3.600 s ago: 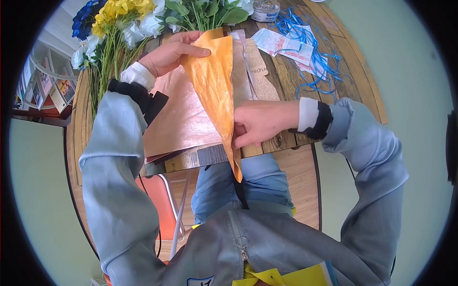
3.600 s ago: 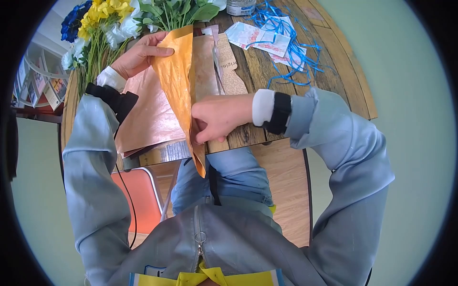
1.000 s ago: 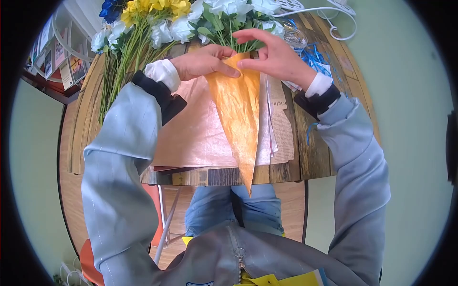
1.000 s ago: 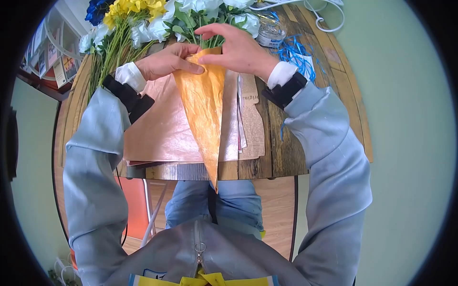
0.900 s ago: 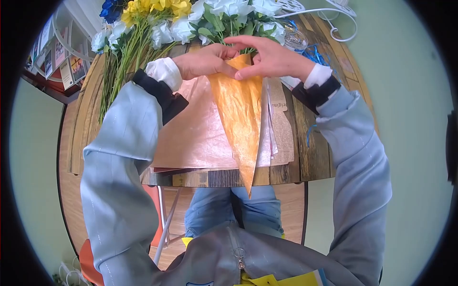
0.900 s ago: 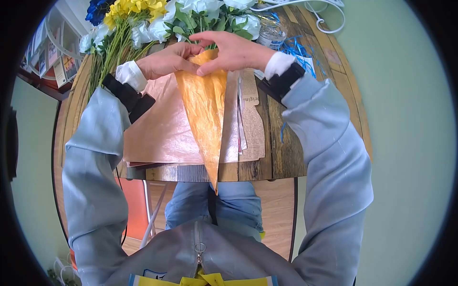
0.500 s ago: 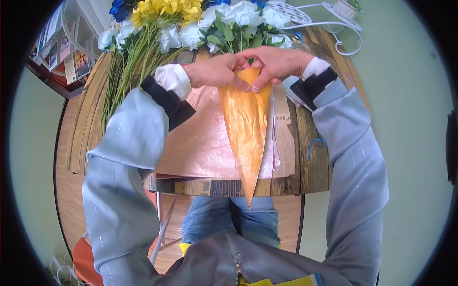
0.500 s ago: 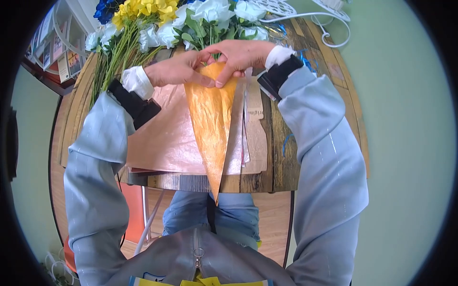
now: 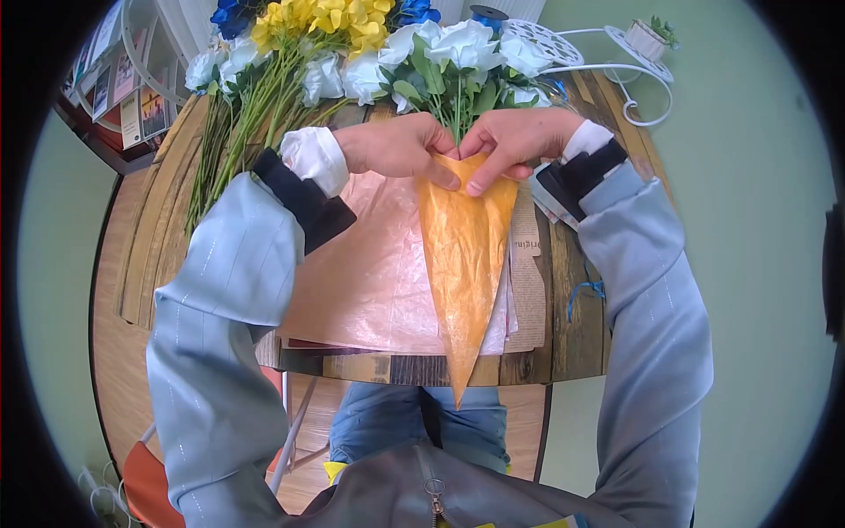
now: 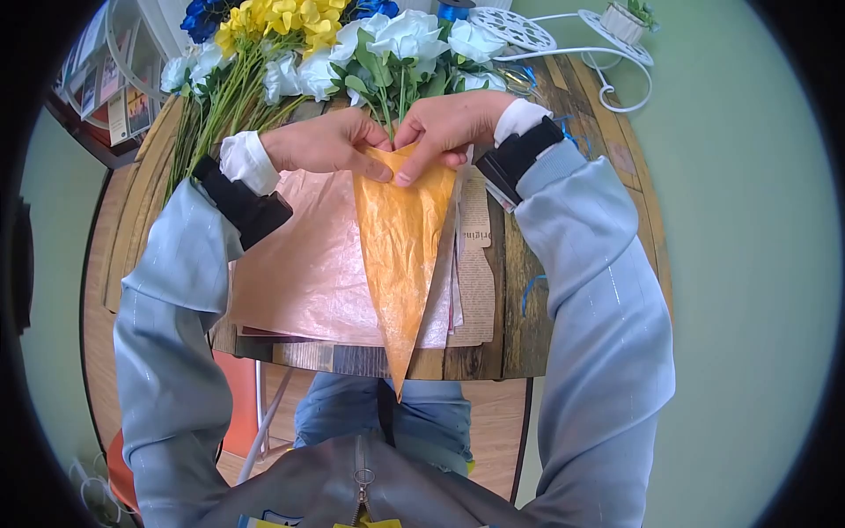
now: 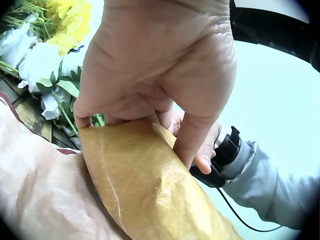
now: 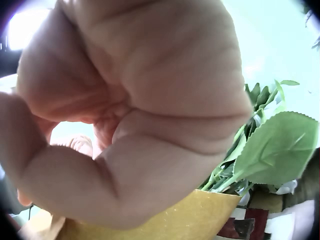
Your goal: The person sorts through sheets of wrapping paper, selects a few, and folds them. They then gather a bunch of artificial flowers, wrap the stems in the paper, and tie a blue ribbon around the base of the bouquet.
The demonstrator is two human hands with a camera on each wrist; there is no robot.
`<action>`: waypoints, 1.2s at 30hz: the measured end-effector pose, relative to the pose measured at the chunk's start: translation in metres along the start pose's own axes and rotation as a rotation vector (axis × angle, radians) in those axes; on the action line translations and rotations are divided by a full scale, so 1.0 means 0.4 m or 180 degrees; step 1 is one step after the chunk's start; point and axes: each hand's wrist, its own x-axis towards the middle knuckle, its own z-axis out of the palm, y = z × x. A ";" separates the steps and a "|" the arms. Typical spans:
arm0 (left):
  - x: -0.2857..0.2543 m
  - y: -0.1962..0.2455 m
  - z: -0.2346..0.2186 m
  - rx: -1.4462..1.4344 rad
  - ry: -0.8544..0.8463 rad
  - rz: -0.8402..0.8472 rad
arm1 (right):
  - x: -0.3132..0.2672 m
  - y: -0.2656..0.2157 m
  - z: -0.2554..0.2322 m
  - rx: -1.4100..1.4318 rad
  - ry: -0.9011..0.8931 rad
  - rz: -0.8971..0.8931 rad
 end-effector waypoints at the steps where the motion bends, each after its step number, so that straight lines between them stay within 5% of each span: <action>1: 0.001 -0.001 0.000 -0.0034 0.0016 0.0054 | 0.002 -0.008 -0.002 -0.0120 -0.0013 0.0040; 6: -0.002 -0.022 0.024 0.0106 0.0087 -0.0069 | 0.019 -0.005 0.001 -0.0510 -0.0106 -0.0026; 8: -0.022 -0.051 0.080 0.1448 0.1787 0.0745 | 0.012 0.013 0.000 -0.0587 0.0036 -0.0173; 12: -0.075 -0.046 0.146 0.0137 0.2648 0.0177 | -0.027 0.001 0.006 -0.0345 0.0008 -0.0132; 14: -0.115 -0.004 0.158 -0.2450 0.1885 -0.0848 | -0.038 -0.003 0.006 -0.0268 0.0025 -0.0103; 17: -0.120 -0.008 0.163 -0.3145 0.1098 -0.1464 | -0.048 -0.025 0.004 -0.0204 0.0022 -0.0027; 21: -0.100 -0.020 0.170 -0.3640 0.0712 -0.1420 | -0.042 -0.018 -0.001 -0.0018 -0.0107 -0.0067; 24: -0.084 -0.031 0.182 -0.3890 0.0272 -0.0870 | -0.041 -0.013 -0.011 -0.0045 -0.0205 -0.0230; 36: -0.068 -0.018 0.245 -0.4598 0.0057 -0.0529 | -0.029 -0.042 -0.032 0.0270 -0.0093 -0.0110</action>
